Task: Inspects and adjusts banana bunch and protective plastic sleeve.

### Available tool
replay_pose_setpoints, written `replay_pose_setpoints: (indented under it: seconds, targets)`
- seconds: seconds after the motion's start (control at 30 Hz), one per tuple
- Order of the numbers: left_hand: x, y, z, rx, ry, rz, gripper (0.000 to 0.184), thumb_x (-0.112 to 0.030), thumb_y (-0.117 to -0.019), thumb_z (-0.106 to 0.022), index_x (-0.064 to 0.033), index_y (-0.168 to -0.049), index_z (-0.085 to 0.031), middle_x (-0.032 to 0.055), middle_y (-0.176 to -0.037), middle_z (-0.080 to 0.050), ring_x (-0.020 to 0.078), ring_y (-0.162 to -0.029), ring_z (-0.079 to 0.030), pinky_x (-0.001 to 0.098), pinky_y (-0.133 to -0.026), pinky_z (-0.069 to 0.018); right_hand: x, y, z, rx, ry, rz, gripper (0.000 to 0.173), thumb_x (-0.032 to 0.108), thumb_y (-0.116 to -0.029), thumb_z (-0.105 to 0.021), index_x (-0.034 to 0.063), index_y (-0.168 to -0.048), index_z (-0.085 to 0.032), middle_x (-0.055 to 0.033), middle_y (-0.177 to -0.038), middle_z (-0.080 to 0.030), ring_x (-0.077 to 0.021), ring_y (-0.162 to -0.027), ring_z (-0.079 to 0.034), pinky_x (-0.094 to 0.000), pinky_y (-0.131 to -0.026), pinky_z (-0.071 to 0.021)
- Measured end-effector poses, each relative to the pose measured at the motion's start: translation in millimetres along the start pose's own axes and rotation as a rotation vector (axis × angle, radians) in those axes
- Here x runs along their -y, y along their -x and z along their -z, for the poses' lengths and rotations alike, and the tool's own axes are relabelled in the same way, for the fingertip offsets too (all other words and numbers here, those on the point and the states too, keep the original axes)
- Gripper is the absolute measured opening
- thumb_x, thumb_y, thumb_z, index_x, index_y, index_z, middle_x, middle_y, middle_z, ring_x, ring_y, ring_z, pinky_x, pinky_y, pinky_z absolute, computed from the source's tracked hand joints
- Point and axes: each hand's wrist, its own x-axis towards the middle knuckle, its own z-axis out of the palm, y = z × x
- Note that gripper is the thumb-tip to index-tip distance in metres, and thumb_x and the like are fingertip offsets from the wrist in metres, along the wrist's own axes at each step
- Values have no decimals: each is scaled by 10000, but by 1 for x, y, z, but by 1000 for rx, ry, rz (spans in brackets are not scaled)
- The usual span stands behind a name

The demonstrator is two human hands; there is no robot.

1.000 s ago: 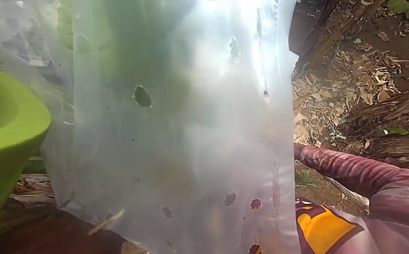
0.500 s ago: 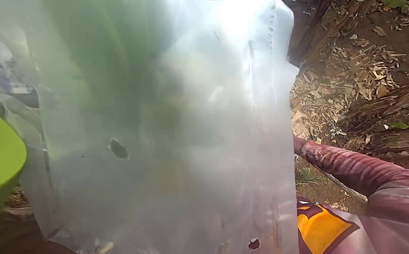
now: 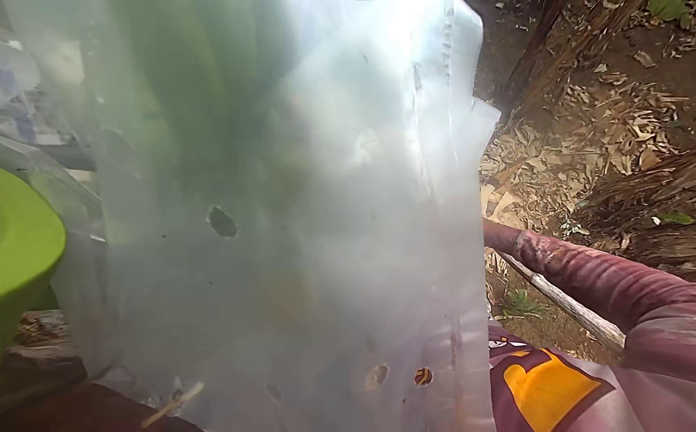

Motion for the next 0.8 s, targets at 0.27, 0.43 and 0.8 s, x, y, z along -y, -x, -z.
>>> replay_pose_setpoints:
  seconds: [0.27,0.43,0.8]
  targets:
    - [-5,-4,24,123,127,51,574,-567,-936,-589,-33,-1111,-704,268,-1003,-697,511,-1022,-657,678,-861,-506,76,62,16,47,244,138,366,91,-1099,-423,-171,-1298,-582,-383,-1286,-604,-474,-1205,-609,-501,-1065,-454]
    - [-11,-16,29,219,216,125,551,-497,-938,-640,-14,-1201,-679,288,-1083,-682,514,-1083,-627,680,-939,-463,113,56,25,-22,137,25,388,-18,-1025,-520,-181,-1375,-480,-337,-1402,-527,-334,-1326,-504,-334,-1161,-342]
    - [-9,-22,36,329,263,145,571,-500,-975,-615,3,-1244,-647,283,-1136,-669,492,-1130,-608,641,-1021,-424,141,60,66,-414,187,179,431,84,-1033,-531,-150,-1394,-506,-319,-1404,-555,-343,-1351,-520,-391,-1188,-331]
